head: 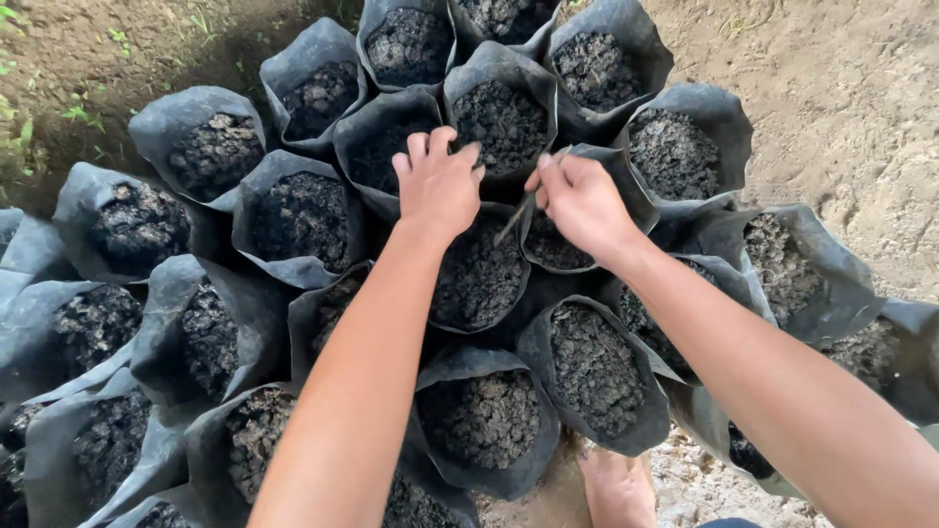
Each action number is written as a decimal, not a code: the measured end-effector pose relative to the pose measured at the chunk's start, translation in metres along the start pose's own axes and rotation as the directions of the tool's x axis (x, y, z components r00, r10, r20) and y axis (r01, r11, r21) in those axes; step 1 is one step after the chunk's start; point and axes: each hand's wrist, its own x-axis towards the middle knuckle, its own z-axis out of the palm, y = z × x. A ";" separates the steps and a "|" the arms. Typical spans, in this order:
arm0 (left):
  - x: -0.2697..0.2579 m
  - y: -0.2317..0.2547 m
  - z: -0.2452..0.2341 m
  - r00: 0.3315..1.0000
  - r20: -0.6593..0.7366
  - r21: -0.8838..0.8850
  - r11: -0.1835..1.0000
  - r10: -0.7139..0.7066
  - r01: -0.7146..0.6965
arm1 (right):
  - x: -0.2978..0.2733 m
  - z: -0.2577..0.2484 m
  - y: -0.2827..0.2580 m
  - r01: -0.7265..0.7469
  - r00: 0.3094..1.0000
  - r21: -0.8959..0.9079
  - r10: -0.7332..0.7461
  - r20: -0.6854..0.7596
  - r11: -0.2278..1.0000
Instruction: The person plants seeds into black polybags filled with soil. They use a small white cup to hold seeds and a thin stick to make holes in the soil before placing the seeds inside.
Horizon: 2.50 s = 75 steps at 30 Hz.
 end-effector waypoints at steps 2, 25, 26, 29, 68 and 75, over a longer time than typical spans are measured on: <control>0.012 0.000 0.013 0.999 0.014 0.005 0.999 -0.042 0.042 | -0.009 0.002 -0.003 -0.024 0.999 -0.022 0.025 0.035 0.999; 0.030 0.008 0.058 0.899 -0.427 -0.025 0.995 -0.094 0.092 | -0.020 0.017 0.012 0.054 0.995 -0.095 -0.045 0.093 0.994; 0.028 0.008 0.053 0.913 -0.385 -0.070 0.991 -0.134 0.116 | -0.020 0.017 0.012 0.066 0.994 -0.086 -0.058 0.094 0.994; 0.031 0.005 0.047 0.946 -0.246 -0.108 0.976 -0.210 0.188 | -0.017 0.019 0.015 0.080 0.991 -0.078 -0.071 0.113 0.994; -0.018 -0.009 -0.062 0.973 0.211 -0.703 0.677 -0.092 0.216 | -0.025 0.020 -0.001 0.133 0.986 -0.055 -0.127 0.104 0.990; -0.051 -0.028 -0.078 0.935 0.355 -0.694 0.667 -0.011 0.271 | -0.004 0.025 -0.002 0.115 0.993 -0.035 -0.116 -0.033 0.993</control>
